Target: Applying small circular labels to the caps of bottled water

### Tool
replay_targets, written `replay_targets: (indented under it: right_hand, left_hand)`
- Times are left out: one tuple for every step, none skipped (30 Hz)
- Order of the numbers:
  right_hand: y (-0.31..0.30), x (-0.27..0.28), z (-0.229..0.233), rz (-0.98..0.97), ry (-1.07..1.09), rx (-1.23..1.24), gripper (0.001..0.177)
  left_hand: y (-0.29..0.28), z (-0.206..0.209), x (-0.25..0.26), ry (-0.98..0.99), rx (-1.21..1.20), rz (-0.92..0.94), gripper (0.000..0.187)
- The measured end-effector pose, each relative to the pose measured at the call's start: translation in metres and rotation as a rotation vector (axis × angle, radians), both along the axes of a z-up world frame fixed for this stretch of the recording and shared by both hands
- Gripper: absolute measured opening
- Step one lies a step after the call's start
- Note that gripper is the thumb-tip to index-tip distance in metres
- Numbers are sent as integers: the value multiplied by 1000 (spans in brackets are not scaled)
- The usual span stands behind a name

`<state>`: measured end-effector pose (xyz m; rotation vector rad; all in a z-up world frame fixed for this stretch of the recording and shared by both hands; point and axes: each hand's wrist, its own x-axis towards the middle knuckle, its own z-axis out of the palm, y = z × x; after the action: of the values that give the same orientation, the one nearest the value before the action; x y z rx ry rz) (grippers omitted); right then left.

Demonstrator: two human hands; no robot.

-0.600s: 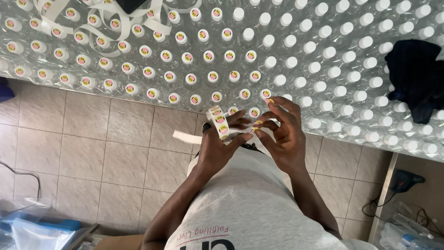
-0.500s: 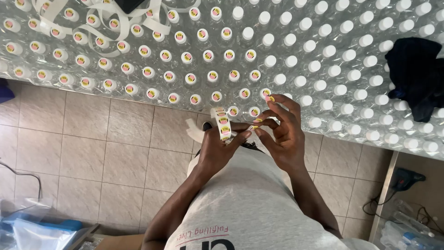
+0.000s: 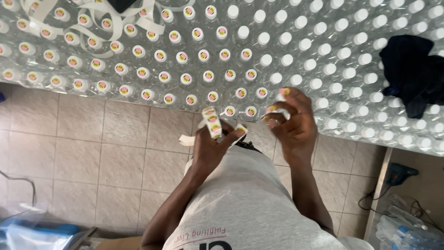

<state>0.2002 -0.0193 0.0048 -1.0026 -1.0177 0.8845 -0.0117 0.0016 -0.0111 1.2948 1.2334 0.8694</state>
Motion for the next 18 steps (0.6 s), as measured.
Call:
replay_targets:
  right_hand:
    - [7,12,-5,-4,-9,1,56]
    - [14,25,-9,-40,-115,-7,54]
    - [19,36,-14,-77,-220,-21,53]
    - [25,42,-20,-82,-227,-25,53]
    - [31,47,-26,-96,-245,-70,53]
    - [38,53,-32,-111,-262,-115,53]
    - [47,53,-37,-112,-266,-112,53]
    - [55,54,-42,-90,-254,-127,55]
    - [64,54,-47,-66,-241,-143,56]
    - [76,56,-55,-66,-243,-142,56]
    - [91,57,-63,-45,-245,-138,56]
    - [106,59,-70,-23,-247,-135,55]
    - [117,58,-70,-26,-248,-132,55]
    - [129,57,-69,-18,-310,-167,52]
    - [143,56,-67,-13,-372,-195,51]
    - [154,54,-68,-19,-372,-186,51]
    - [166,52,-69,1,-399,-177,51]
    - [178,50,-70,20,-426,-167,52]
  left_hand:
    - [1,-6,-5,-9,1,-4,32]
    - [2,-12,-10,32,-23,27,31]
    - [1,-17,-16,75,-53,57,31]
    - [-3,-18,-19,68,-57,51,31]
    - [-6,-18,-23,62,-101,85,30]
    - [-8,-18,-27,57,-145,118,29]
    - [-9,-25,-30,54,-142,117,29]
    - [-11,-31,-33,52,-155,123,28]
    - [-13,-37,-38,52,-169,129,26]
    - [-18,-37,-39,50,-167,130,26]
    - [-21,-36,-41,58,-177,143,28]
    - [-23,-35,-43,65,-186,157,30]
    - [-24,-23,-43,64,-183,155,30]
    - [-26,-11,-44,121,-286,166,31]
    - [-24,2,-46,178,-381,174,32]
    - [-24,5,-49,177,-371,170,32]
    - [-26,9,-51,156,-354,170,33]
    - [-29,13,-53,136,-337,169,35]
